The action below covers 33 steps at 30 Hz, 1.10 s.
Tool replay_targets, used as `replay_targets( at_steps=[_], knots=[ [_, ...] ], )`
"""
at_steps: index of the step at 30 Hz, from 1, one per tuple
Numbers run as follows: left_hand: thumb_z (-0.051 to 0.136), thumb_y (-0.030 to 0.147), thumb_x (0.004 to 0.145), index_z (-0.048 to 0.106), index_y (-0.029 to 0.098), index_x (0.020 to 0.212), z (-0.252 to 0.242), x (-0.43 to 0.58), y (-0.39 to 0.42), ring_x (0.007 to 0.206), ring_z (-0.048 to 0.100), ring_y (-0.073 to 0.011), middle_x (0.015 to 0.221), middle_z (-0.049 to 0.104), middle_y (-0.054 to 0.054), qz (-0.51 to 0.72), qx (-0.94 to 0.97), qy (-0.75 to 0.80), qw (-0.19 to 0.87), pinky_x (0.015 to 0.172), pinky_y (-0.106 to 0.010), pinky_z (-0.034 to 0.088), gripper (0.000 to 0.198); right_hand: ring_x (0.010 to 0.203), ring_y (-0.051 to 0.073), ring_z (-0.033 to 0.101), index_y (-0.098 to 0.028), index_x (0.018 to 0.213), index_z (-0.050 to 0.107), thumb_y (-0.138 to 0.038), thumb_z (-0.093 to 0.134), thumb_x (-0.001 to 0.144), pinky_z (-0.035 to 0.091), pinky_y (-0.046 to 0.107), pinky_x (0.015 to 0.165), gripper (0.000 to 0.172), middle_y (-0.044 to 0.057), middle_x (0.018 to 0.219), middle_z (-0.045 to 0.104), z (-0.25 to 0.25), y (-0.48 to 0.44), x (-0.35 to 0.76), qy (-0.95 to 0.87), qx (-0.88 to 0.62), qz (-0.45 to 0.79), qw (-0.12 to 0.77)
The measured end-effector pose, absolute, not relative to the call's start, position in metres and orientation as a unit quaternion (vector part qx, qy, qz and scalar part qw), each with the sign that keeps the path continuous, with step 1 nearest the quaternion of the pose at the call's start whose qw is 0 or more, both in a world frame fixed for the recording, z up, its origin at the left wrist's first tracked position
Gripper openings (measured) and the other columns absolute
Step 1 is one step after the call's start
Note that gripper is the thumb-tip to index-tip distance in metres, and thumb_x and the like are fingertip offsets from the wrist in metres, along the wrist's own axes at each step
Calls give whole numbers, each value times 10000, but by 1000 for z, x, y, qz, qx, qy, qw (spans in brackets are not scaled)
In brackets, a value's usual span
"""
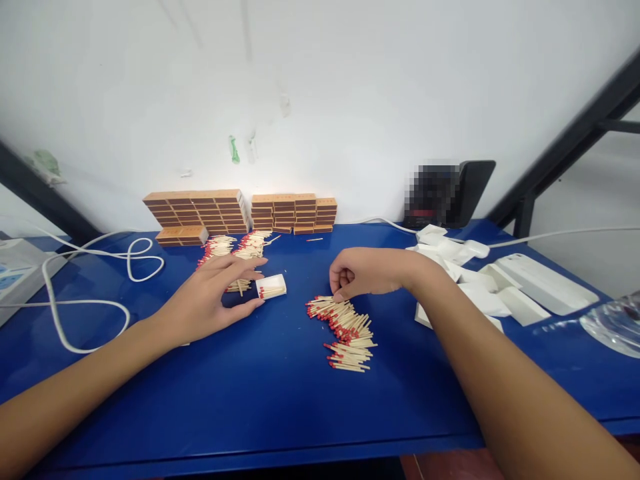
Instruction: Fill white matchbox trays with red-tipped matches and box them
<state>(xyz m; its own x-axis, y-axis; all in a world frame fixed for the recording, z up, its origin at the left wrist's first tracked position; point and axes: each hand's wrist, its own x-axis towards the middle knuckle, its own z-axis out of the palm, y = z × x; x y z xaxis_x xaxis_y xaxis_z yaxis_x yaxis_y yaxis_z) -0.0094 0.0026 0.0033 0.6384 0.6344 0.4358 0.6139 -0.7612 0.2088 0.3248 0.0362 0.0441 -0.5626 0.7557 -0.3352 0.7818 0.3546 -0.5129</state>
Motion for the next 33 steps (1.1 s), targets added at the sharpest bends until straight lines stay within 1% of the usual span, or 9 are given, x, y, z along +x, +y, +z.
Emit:
replay_targets(
  at_steps=[5,8,11,14,17,21,25,29,33],
  knots=[
    [707,336,981,527,250,1501,3,-10,3,1250,664,-274,1302,736,-92,244,905,348,14,1113,-484,536,557,710,214,654,-262,794,798,-410,721,862,447,323,611,180,36,794,748,45,34,323,827,464,-315,42],
    [706,334,981,520,259,1508,2,-10,3,1266,657,-277,1303,736,-87,245,905,347,17,1117,-486,534,564,698,203,636,-266,799,795,-423,710,872,444,322,610,193,23,783,746,49,34,324,825,470,-312,46],
    [710,325,979,508,272,1520,2,-10,3,1272,653,-278,1301,738,-83,246,905,346,22,1119,-492,533,581,694,196,616,-248,823,791,-443,710,873,451,320,620,217,28,776,738,48,38,327,829,467,-307,12],
    [718,312,970,505,280,1523,2,-10,3,1261,659,-282,1268,752,-75,252,905,342,21,1115,-498,535,593,693,191,606,-232,876,781,-412,691,885,449,312,624,202,34,789,732,38,51,327,833,473,-281,-65],
    [723,304,964,500,279,1526,2,-10,3,1262,654,-285,1240,766,-61,250,906,340,26,1111,-494,536,606,733,194,618,-211,886,721,-266,615,924,446,318,673,125,59,858,744,22,71,322,832,510,-158,-151],
    [720,318,969,503,267,1525,3,-9,3,1255,656,-280,1249,764,-61,252,903,346,31,1106,-487,539,599,779,211,614,-191,878,650,-168,566,959,417,323,710,119,97,914,728,3,93,314,845,519,-42,-127],
    [725,314,964,517,263,1515,3,-9,2,1252,661,-283,1285,747,-77,247,904,348,32,1102,-495,541,591,813,215,615,-184,938,638,-180,539,998,431,322,750,116,112,990,712,-8,101,313,845,515,-30,-140],
    [726,320,965,508,263,1524,2,-9,2,1243,661,-281,1303,738,-85,242,904,351,30,1095,-494,544,603,884,229,627,-166,1099,641,-216,570,1007,462,337,833,127,129,1103,688,-16,104,316,846,498,-25,-190],
    [726,313,967,510,258,1520,2,-9,2,1244,657,-276,1300,740,-84,247,905,346,26,1097,-486,539,596,916,237,631,-175,1020,647,-193,539,1011,464,338,849,109,132,1098,683,-20,107,317,848,496,-42,-182]
  ],
)
